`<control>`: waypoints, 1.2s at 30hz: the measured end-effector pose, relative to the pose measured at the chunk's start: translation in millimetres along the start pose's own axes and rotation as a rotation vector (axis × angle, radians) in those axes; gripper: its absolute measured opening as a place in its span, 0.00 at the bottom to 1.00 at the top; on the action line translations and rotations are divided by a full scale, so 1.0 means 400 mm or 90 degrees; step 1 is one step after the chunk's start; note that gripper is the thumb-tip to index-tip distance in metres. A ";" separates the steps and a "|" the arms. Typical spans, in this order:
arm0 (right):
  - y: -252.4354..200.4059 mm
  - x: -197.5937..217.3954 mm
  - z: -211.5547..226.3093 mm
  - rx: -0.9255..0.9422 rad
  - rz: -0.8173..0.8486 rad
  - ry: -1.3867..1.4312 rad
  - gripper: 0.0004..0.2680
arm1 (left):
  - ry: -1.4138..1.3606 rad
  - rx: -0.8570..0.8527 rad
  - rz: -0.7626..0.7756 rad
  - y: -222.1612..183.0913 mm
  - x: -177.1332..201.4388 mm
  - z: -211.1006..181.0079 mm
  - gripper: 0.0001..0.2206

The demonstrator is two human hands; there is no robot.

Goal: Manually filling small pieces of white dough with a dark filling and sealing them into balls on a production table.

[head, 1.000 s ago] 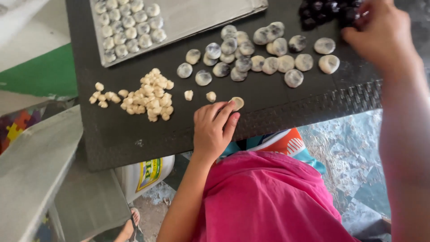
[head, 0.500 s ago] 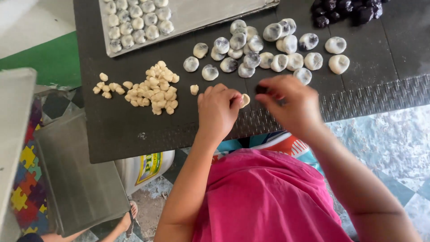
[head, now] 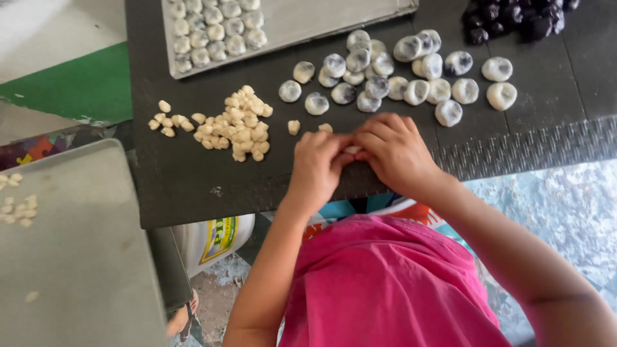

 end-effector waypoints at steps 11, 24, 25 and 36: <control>-0.003 0.053 0.057 -0.330 -0.073 0.569 0.09 | -0.299 0.165 -0.113 -0.033 0.031 -0.084 0.09; -0.012 0.051 0.033 -0.519 0.057 0.680 0.08 | -0.308 0.109 -0.104 -0.006 0.003 -0.049 0.11; -0.014 0.054 0.026 -0.419 0.093 0.636 0.10 | -0.276 0.093 -0.094 -0.005 0.012 -0.041 0.11; -0.029 0.036 0.002 -0.100 -0.070 0.132 0.10 | -0.049 0.016 -0.064 -0.012 -0.065 0.003 0.10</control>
Point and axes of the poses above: each hand's wrist, its own y-axis towards the middle knuckle, its own x-axis out of the back of the hand, z = x × y, the point moved 2 cm from there along y, towards the middle knuckle, and after that the axes turned 1 degree about x, right-handed, at the moved point
